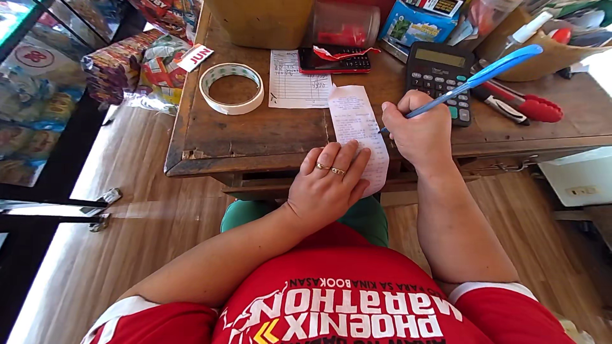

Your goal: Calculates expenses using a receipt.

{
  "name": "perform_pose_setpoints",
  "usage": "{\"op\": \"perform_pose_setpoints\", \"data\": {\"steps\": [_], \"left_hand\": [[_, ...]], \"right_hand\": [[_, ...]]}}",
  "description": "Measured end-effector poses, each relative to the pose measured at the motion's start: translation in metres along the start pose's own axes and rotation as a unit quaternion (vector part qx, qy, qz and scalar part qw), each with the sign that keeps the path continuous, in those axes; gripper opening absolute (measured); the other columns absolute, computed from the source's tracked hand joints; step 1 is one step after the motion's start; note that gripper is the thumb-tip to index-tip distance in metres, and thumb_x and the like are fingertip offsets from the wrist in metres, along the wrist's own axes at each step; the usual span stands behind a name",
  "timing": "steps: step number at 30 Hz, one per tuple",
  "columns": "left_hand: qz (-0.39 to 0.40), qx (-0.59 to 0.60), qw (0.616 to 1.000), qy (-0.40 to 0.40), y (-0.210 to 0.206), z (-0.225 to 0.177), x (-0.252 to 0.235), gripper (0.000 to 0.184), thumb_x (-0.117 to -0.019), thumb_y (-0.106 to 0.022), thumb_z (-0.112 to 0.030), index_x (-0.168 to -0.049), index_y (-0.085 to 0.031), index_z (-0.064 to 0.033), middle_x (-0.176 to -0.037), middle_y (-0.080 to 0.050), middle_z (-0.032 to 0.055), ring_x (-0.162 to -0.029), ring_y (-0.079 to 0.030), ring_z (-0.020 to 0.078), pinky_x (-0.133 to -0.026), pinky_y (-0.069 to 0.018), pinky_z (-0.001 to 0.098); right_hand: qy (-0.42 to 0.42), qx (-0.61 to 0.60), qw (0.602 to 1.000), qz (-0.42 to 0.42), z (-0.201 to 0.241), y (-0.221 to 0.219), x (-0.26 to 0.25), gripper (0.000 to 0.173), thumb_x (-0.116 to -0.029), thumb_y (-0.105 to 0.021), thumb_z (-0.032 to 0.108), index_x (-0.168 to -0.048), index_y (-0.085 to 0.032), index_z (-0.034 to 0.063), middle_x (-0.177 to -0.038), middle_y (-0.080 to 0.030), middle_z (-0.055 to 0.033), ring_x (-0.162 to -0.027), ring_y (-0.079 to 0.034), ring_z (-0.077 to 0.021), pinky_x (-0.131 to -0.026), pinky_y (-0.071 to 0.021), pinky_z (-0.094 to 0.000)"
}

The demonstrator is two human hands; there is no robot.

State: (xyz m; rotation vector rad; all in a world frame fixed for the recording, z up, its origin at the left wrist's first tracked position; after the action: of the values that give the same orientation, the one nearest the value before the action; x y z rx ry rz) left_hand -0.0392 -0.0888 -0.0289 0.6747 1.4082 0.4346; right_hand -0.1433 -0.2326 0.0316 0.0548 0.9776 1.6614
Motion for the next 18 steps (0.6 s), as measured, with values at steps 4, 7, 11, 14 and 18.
{"op": "perform_pose_setpoints", "data": {"steps": [4,7,11,14,18], "left_hand": [[0.000,0.000,1.000,-0.001,0.0005,-0.0001,-0.0001,0.044,-0.1018,-0.053,-0.043,-0.134,-0.067,-0.0167,-0.134,-0.064,0.0098,-0.121,-0.056,0.0268,-0.104,-0.0359,0.0403],[0.001,0.001,1.000,0.001,0.0006,0.0000,-0.0001,0.044,-0.1017,-0.053,-0.043,-0.134,-0.067,-0.0170,-0.134,-0.064,0.0099,-0.121,-0.057,0.0264,-0.105,-0.0357,0.0402],[-0.003,0.002,1.000,0.001,0.0003,-0.0002,-0.0001,0.044,-0.1016,-0.053,-0.044,-0.134,-0.067,-0.0169,-0.134,-0.064,0.0099,-0.120,-0.057,0.0262,-0.105,-0.0360,0.0401],[-0.006,0.002,1.000,-0.005,0.0007,-0.0005,0.0008,0.044,-0.1020,-0.053,-0.043,-0.134,-0.068,-0.0160,-0.137,-0.064,0.0083,-0.121,-0.056,0.0260,-0.105,-0.0354,0.0402],[-0.011,0.000,1.000,-0.016,0.0010,-0.0006,0.0022,0.043,-0.1028,-0.053,-0.041,-0.134,-0.068,-0.0158,-0.137,-0.065,0.0047,-0.123,-0.055,0.0260,-0.106,-0.0348,0.0405]], "right_hand": [[0.008,0.007,1.000,-0.003,0.0000,-0.0004,-0.0003,0.030,-0.0951,-0.064,0.016,-0.069,-0.048,0.0148,-0.060,-0.047,0.0083,-0.051,-0.046,0.0039,-0.050,-0.0379,-0.0143],[0.002,0.013,1.000,0.001,0.0005,-0.0002,-0.0007,0.031,-0.0952,-0.064,0.016,-0.069,-0.047,0.0148,-0.060,-0.047,0.0080,-0.051,-0.045,0.0033,-0.051,-0.0375,-0.0148],[0.005,0.012,1.000,-0.003,0.0001,0.0000,-0.0003,0.030,-0.0949,-0.064,0.017,-0.070,-0.048,0.0146,-0.060,-0.047,0.0081,-0.051,-0.046,0.0039,-0.051,-0.0380,-0.0144],[0.003,0.016,1.000,-0.002,0.0004,-0.0002,-0.0003,0.030,-0.0951,-0.063,0.017,-0.070,-0.048,0.0150,-0.060,-0.047,0.0081,-0.051,-0.045,0.0035,-0.051,-0.0374,-0.0148],[0.004,0.019,1.000,-0.004,0.0012,0.0001,-0.0001,0.030,-0.0950,-0.063,0.017,-0.069,-0.048,0.0151,-0.060,-0.046,0.0084,-0.052,-0.045,0.0035,-0.051,-0.0365,-0.0152]]}}
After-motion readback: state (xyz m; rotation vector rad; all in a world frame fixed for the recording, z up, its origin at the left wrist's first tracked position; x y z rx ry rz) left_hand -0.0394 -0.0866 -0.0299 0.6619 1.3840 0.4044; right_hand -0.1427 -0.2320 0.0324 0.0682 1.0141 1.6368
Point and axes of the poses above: each hand's wrist, its own x-axis away from the middle knuckle, its own y-axis out of the back of the hand, z = x × y, the point moved 6 cm from there along -x, towards the middle knuckle
